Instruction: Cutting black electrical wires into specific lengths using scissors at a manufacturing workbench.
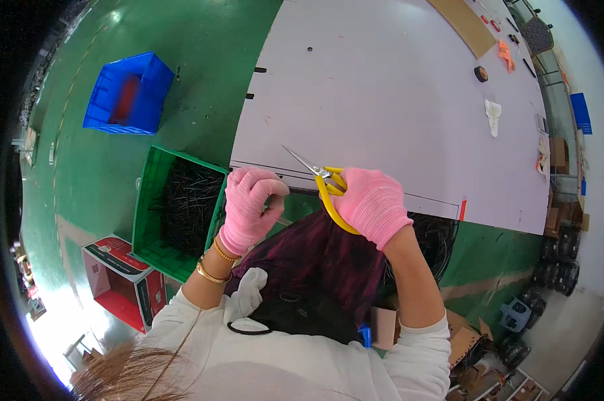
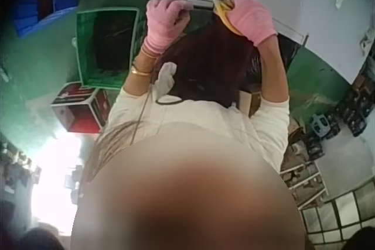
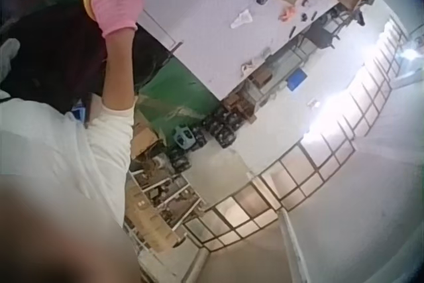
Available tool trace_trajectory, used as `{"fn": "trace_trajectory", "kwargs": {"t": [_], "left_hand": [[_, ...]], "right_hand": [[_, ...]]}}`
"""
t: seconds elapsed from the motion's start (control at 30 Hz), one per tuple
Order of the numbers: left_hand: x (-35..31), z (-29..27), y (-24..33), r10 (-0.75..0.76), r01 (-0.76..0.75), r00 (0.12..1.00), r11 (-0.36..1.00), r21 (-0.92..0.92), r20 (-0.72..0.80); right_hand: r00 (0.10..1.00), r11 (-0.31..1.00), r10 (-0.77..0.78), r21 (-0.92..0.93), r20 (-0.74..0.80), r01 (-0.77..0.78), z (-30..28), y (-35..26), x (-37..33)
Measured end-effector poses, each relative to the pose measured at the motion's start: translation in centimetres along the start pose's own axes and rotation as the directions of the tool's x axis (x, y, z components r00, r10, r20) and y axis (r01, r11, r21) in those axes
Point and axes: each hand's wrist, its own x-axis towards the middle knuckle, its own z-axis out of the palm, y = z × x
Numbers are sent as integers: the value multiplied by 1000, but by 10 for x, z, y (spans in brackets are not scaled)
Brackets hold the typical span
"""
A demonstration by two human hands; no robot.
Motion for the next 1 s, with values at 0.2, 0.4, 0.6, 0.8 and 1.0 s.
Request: {"fn": "trace_trajectory", "kwargs": {"t": [0.2,0.4,0.6,0.8,1.0], "left_hand": [[22,-2,32,-112,92,984,985,146,136],[26,8,34,-140,110,975,979,169,175],[27,9,31,-116,88,980,981,172,161],[27,8,31,-111,77,978,980,184,178],[28,10,29,-108,69,974,979,194,198]], "right_hand": [[999,999,-28,36,-37,30,6,5,1],[999,997,-38,61,-22,40,0,1,-1],[999,998,-35,50,-16,36,2,4,0],[996,995,-62,69,-59,66,6,6,-1],[962,967,-180,145,-205,212,16,18,-11]]}}
